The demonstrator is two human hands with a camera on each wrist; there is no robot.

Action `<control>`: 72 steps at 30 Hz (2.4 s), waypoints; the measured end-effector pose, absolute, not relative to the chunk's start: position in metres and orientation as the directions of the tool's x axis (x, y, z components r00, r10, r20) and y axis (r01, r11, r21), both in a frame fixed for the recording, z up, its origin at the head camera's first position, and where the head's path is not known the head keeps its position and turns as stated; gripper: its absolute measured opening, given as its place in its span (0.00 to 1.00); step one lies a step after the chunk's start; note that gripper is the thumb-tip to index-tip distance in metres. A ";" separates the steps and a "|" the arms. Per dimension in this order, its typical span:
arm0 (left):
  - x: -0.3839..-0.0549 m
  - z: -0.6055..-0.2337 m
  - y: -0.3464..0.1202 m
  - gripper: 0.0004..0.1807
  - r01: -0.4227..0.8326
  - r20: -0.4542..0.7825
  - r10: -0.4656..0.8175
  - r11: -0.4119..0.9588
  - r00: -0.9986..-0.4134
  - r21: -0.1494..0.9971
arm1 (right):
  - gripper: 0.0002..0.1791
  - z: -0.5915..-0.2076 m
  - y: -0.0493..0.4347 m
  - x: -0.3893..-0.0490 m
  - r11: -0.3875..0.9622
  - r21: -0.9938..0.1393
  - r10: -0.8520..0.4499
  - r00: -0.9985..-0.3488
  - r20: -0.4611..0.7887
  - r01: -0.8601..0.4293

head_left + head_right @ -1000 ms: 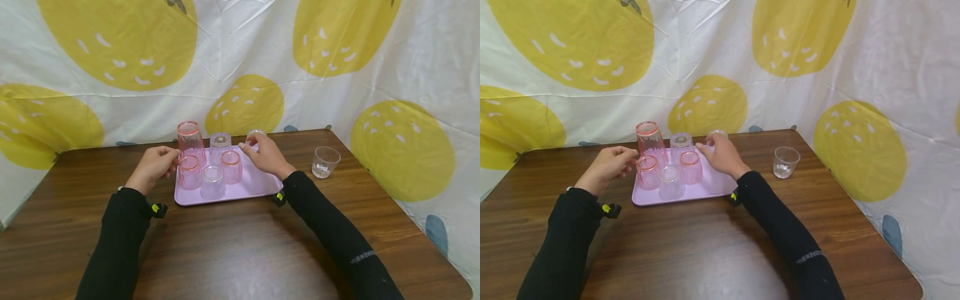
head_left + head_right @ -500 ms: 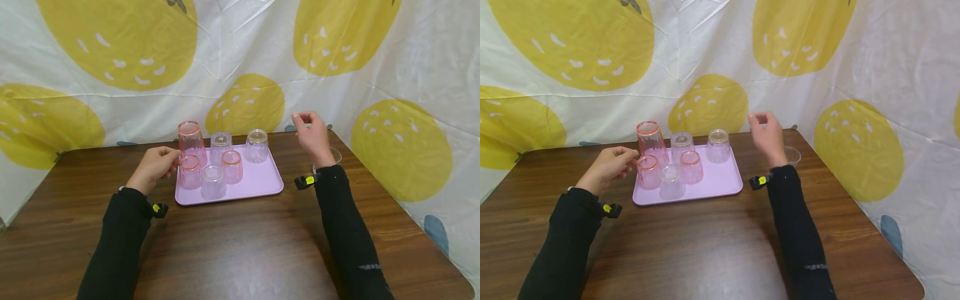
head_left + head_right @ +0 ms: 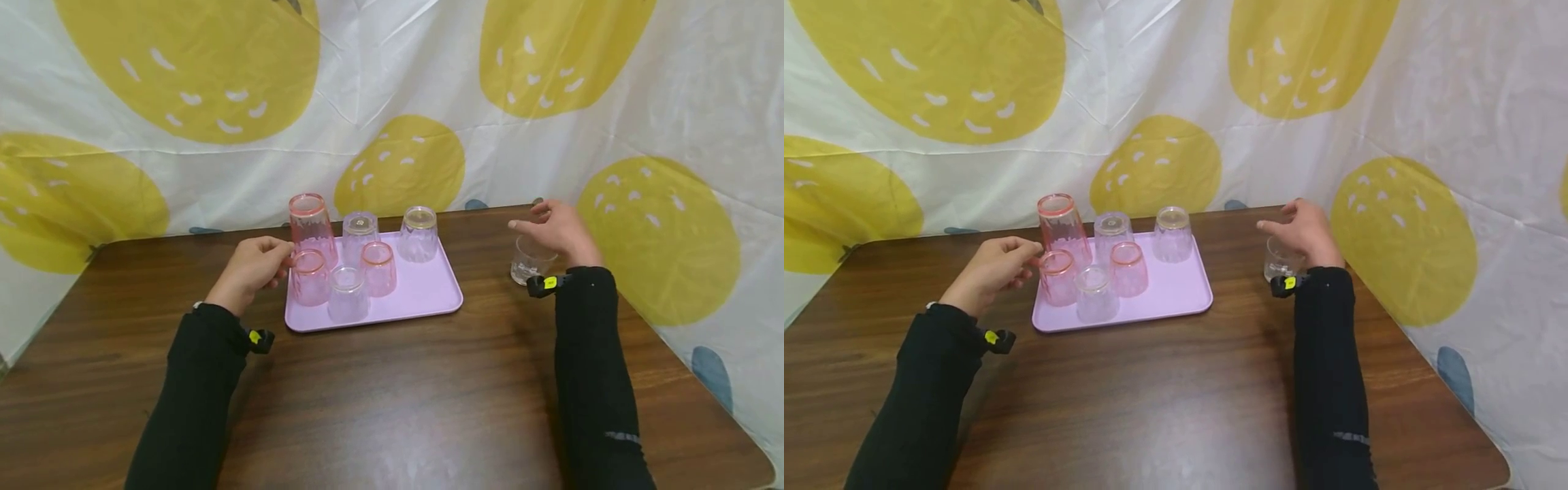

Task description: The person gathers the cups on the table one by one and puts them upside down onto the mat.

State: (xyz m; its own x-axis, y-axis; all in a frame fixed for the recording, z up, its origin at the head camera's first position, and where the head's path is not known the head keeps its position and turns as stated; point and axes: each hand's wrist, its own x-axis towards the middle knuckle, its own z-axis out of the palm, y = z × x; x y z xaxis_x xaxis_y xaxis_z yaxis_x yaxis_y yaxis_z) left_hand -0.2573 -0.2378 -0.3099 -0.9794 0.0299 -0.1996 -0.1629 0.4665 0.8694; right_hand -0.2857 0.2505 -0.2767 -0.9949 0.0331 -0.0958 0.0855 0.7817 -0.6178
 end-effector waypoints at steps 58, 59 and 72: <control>-0.255 -0.303 -0.236 0.26 -0.140 -0.167 0.013 0.480 -0.986 0.866 | 0.39 -0.270 0.224 -0.287 0.812 -0.572 -0.158 -0.987 -0.029 -0.113; -0.255 -0.303 -0.235 0.27 -0.136 -0.162 0.013 0.483 -0.987 0.865 | 0.39 -0.270 0.222 -0.287 0.802 -0.584 -0.162 -0.987 -0.013 -0.124; -0.250 -0.294 -0.226 0.26 -0.062 -0.097 0.046 0.490 -0.994 0.869 | 0.38 -0.263 0.201 -0.282 0.641 -0.745 -0.214 -0.975 0.061 -0.187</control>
